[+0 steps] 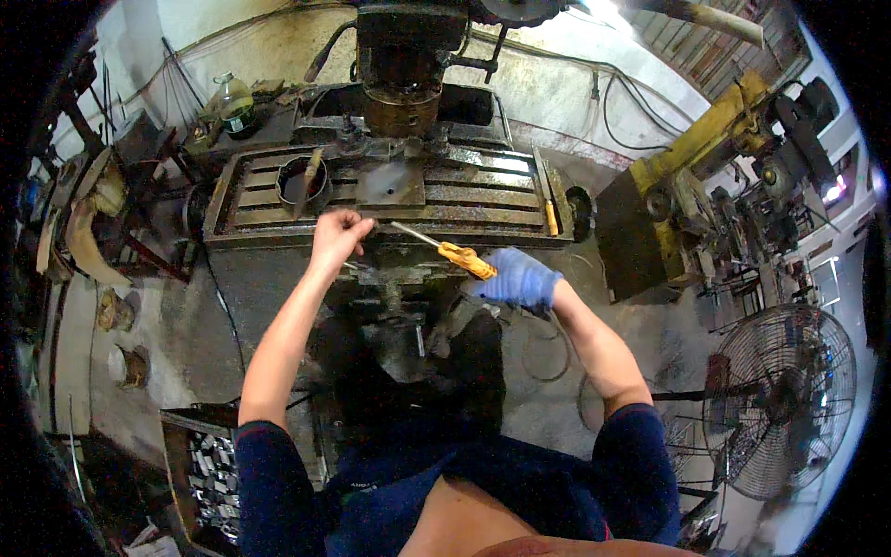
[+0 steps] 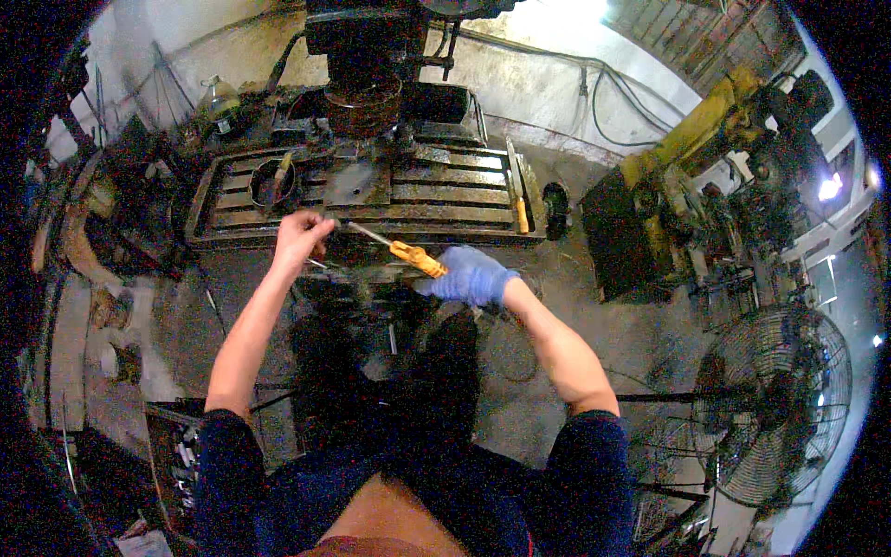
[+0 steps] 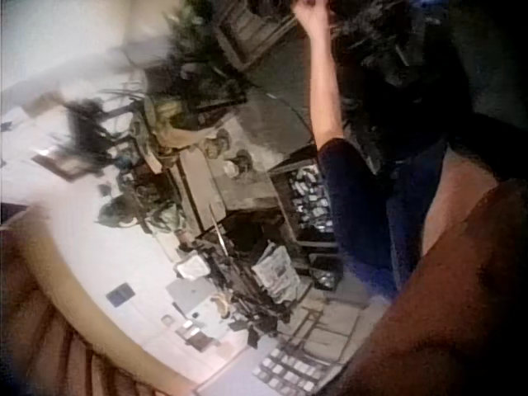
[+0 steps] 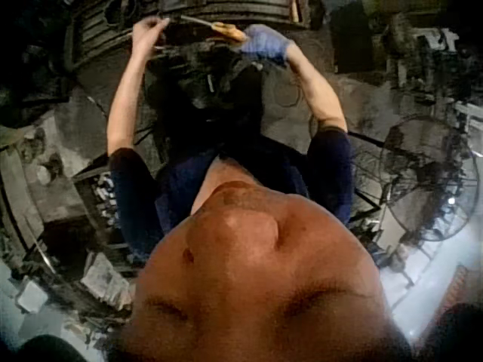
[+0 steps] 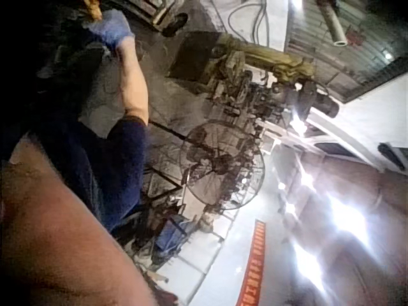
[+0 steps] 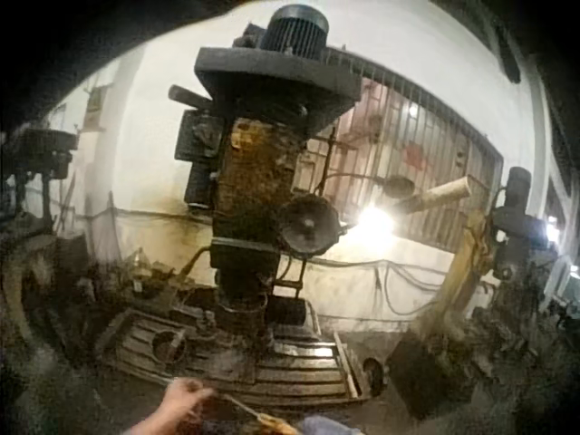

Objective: The person places small metal pieces into a fixture on a milling machine table. They use a handheld air nozzle to clear shavings and debris from the workspace, then use a tool with a yellow handle to position the parts. The person repeatedly clears the area and moves processed parts into a nearby crate.

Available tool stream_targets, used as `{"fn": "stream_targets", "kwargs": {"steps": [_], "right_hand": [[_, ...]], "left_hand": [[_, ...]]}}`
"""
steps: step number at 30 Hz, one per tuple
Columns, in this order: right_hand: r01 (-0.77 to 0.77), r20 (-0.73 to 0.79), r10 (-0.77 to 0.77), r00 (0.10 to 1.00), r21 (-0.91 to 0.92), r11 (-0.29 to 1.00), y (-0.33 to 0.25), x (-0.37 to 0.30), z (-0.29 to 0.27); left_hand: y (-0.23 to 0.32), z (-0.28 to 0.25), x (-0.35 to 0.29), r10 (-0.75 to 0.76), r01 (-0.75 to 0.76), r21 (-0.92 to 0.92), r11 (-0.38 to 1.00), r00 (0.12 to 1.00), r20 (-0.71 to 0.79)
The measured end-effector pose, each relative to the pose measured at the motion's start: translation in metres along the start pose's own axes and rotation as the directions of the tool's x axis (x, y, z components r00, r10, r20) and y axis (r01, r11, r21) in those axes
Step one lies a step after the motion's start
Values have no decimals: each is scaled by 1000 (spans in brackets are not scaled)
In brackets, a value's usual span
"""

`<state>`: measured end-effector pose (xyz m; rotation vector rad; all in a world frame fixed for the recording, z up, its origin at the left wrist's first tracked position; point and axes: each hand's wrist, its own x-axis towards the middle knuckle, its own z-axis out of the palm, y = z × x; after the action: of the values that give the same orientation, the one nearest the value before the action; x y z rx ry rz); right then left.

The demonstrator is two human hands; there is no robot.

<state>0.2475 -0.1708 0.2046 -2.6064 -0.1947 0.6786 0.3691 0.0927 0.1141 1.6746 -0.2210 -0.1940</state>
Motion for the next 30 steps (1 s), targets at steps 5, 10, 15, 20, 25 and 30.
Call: {"fn": "stream_targets", "kwargs": {"steps": [5, 10, 15, 20, 25, 30], "right_hand": [[-8, -235, -19, 972, -115, 993, 13, -17, -1], [121, -414, 53, 909, 383, 916, 25, 17, -6], [177, -488, 85, 869, 467, 866, 80, 87, 43], [-132, -450, 288, 845, 346, 929, 91, 114, 86], [-54, -498, 230, 836, 342, 938, 90, 73, 78], [-65, -550, 230, 803, 302, 951, 112, 22, 61]], "left_hand": [[-3, 28, 67, 355, -235, 709, 665, 935, -24], [4, 33, 94, 276, -170, 793, 585, 961, 2], [-5, 30, 100, 314, -276, 799, 534, 942, 116], [0, 35, 101, 335, -283, 840, 464, 933, 129], [-4, 39, 116, 414, -321, 823, 469, 903, 117], [-14, 47, 138, 465, -326, 819, 473, 881, 82]]}}
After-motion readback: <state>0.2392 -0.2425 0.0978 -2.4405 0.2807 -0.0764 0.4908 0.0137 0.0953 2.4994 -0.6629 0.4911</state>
